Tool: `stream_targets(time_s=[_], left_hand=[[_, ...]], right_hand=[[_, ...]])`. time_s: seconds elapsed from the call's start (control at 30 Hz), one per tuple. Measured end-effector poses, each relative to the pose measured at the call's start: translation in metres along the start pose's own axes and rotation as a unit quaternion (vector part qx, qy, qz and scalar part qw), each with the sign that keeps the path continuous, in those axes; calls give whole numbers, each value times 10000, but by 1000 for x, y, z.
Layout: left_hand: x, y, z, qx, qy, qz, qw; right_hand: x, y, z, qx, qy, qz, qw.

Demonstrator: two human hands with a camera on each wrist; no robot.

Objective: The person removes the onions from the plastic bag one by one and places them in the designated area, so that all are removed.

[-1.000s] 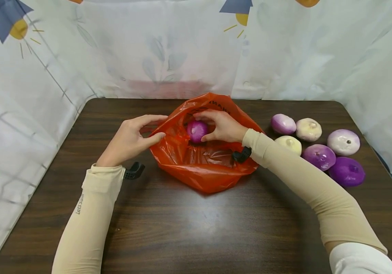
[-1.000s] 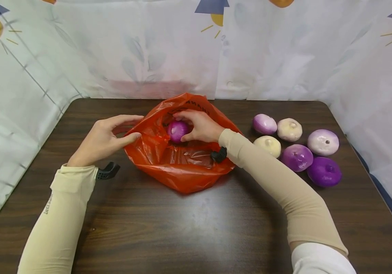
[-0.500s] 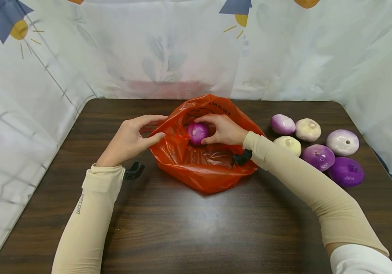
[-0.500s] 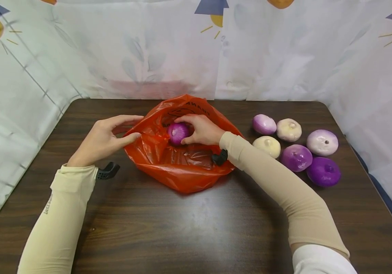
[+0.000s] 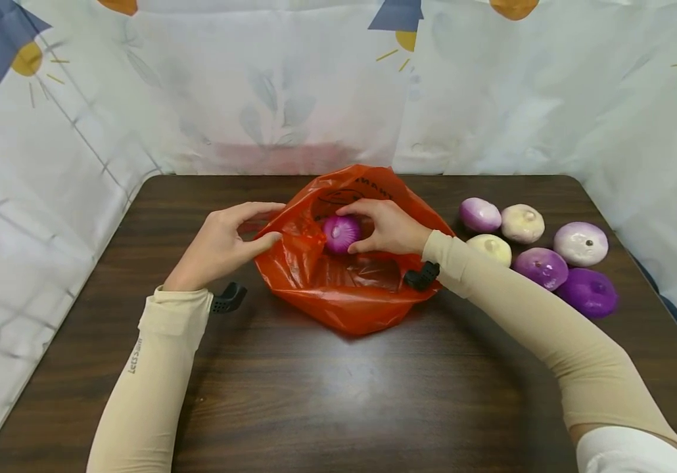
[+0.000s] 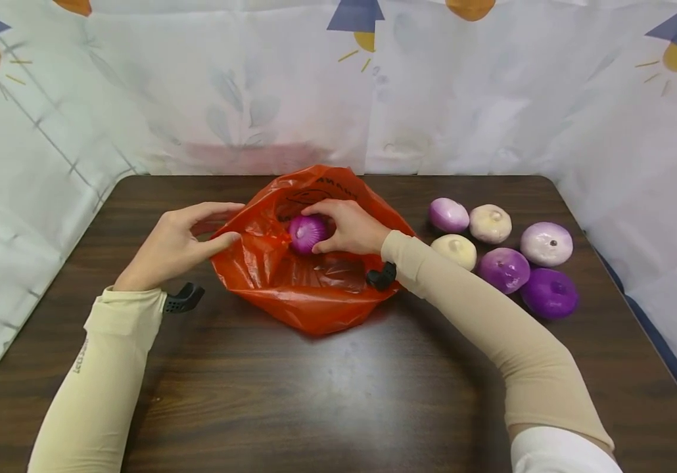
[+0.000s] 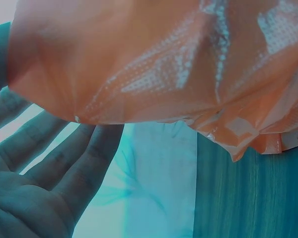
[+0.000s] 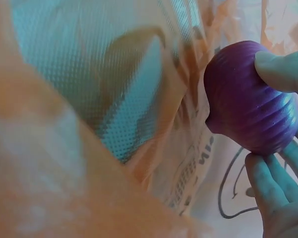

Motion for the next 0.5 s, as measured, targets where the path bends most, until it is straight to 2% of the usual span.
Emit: stream_targets(time_s=[0.5], left_hand=[[-1, -2, 0, 90, 33, -102, 9999]], right_hand=[[-25, -27, -16, -56, 157, 77, 9998]])
Point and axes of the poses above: each hand's wrist, its own x-axis towards the middle knuckle, its own z-axis out of the palm, y = z × x, the point moved 1 cm from there along x, towards the middle knuckle, and after that the axes turned 11 degrees about -z, right-handed, at the moved point
